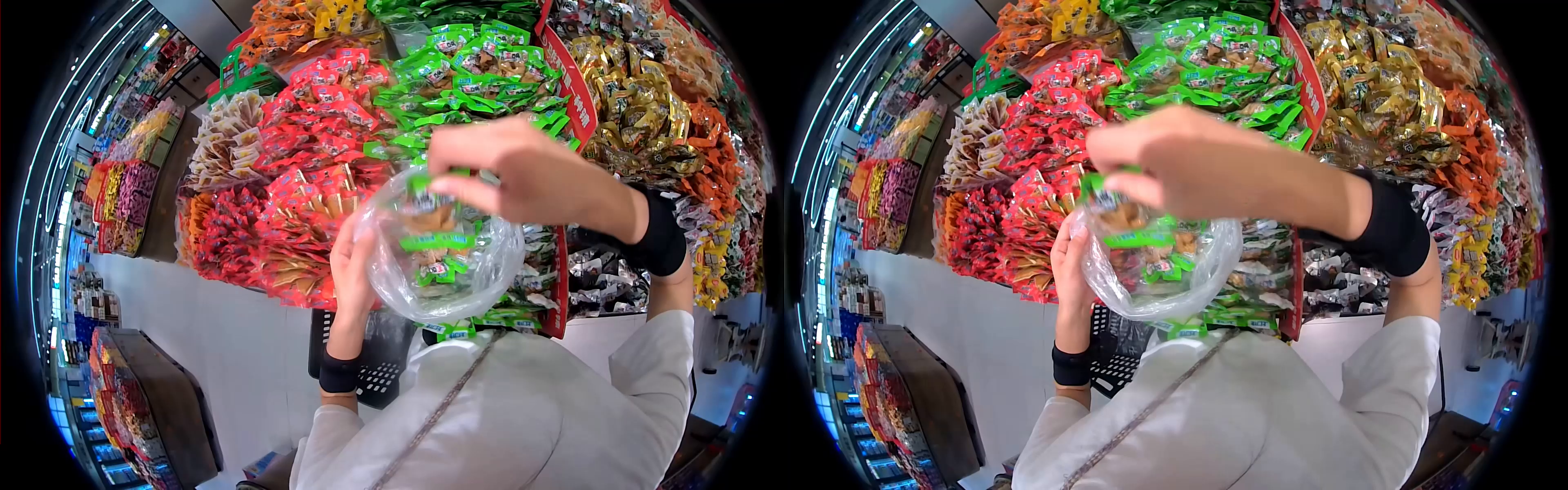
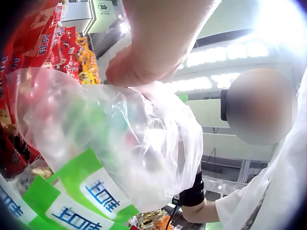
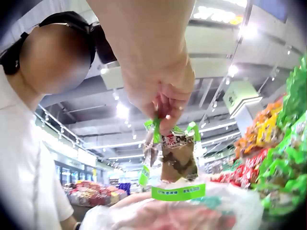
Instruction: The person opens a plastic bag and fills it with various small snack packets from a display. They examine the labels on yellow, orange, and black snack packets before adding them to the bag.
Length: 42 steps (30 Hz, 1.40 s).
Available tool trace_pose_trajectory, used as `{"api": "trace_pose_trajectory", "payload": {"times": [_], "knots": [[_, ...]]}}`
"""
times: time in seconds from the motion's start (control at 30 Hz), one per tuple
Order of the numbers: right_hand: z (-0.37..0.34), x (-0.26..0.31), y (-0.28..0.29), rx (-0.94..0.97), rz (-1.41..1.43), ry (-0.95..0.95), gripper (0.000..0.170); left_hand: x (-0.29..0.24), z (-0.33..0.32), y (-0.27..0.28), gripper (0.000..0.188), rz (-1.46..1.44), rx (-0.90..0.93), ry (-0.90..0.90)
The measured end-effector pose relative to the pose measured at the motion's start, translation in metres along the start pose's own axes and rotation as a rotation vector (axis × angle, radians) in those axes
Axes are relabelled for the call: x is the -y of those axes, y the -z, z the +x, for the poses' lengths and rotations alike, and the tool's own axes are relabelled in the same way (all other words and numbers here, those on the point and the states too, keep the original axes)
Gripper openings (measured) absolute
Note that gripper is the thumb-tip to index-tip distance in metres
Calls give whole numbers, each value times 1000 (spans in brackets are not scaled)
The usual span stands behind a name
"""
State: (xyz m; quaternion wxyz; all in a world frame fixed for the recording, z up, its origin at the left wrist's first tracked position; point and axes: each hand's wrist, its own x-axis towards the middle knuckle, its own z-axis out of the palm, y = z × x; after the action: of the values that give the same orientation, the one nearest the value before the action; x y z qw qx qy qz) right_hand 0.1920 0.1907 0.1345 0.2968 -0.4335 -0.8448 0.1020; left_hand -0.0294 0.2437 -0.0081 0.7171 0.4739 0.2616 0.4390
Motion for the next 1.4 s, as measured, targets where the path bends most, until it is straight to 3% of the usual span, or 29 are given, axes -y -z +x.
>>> {"api": "trace_pose_trajectory", "payload": {"times": [0.1,0.2,0.3,0.33,0.43,0.47,0.6,0.7,0.73,0.83,0.9,0.93,1.03,1.07,1.17,1.2,1.3,1.4], "knots": [[-14,-7,-38,211,-42,144,16,-4,0,-12,38,-30,3,-128],[-9,-12,-62,540,-56,29,16,-2,-1,-12,40,-41,55,-124],[-3,-24,-85,662,128,22,12,-3,0,-17,41,-1,76,-164],[-5,-32,-92,598,120,131,27,-3,0,-17,41,3,78,-169],[-4,-48,-96,521,-193,172,52,-5,2,-16,39,18,30,-228],[-4,-50,-94,662,-264,-25,81,-8,1,-14,39,12,10,-233],[-8,-47,-73,794,-304,-213,99,-13,6,-1,44,-57,-76,-306],[-4,-32,-48,682,-240,-317,97,-21,3,-1,43,-40,-107,-396],[-9,-29,-44,511,-228,-261,81,-25,3,-2,43,-10,-120,-430],[-7,-9,-26,555,-289,-363,78,-24,8,-1,41,53,-129,-476],[-22,-32,-43,490,-342,-159,71,-18,17,5,40,125,-131,-403],[-30,-43,-55,456,-364,-58,68,-15,22,12,39,102,-109,-283],[-37,-55,-77,430,-289,-38,52,-11,25,18,39,146,-127,-254],[-38,-54,-80,513,-186,-95,42,-11,23,16,39,154,-148,-273],[-47,-40,-77,850,-2,-75,36,-13,16,17,37,188,-166,-321],[-34,-23,-72,1089,-32,-203,34,-13,14,16,37,173,-166,-327],[-22,-11,-60,1173,43,-206,46,-14,14,13,36,150,-169,-324],[-33,-33,-71,610,-102,-26,64,-13,18,13,37,178,-155,-280]]}}
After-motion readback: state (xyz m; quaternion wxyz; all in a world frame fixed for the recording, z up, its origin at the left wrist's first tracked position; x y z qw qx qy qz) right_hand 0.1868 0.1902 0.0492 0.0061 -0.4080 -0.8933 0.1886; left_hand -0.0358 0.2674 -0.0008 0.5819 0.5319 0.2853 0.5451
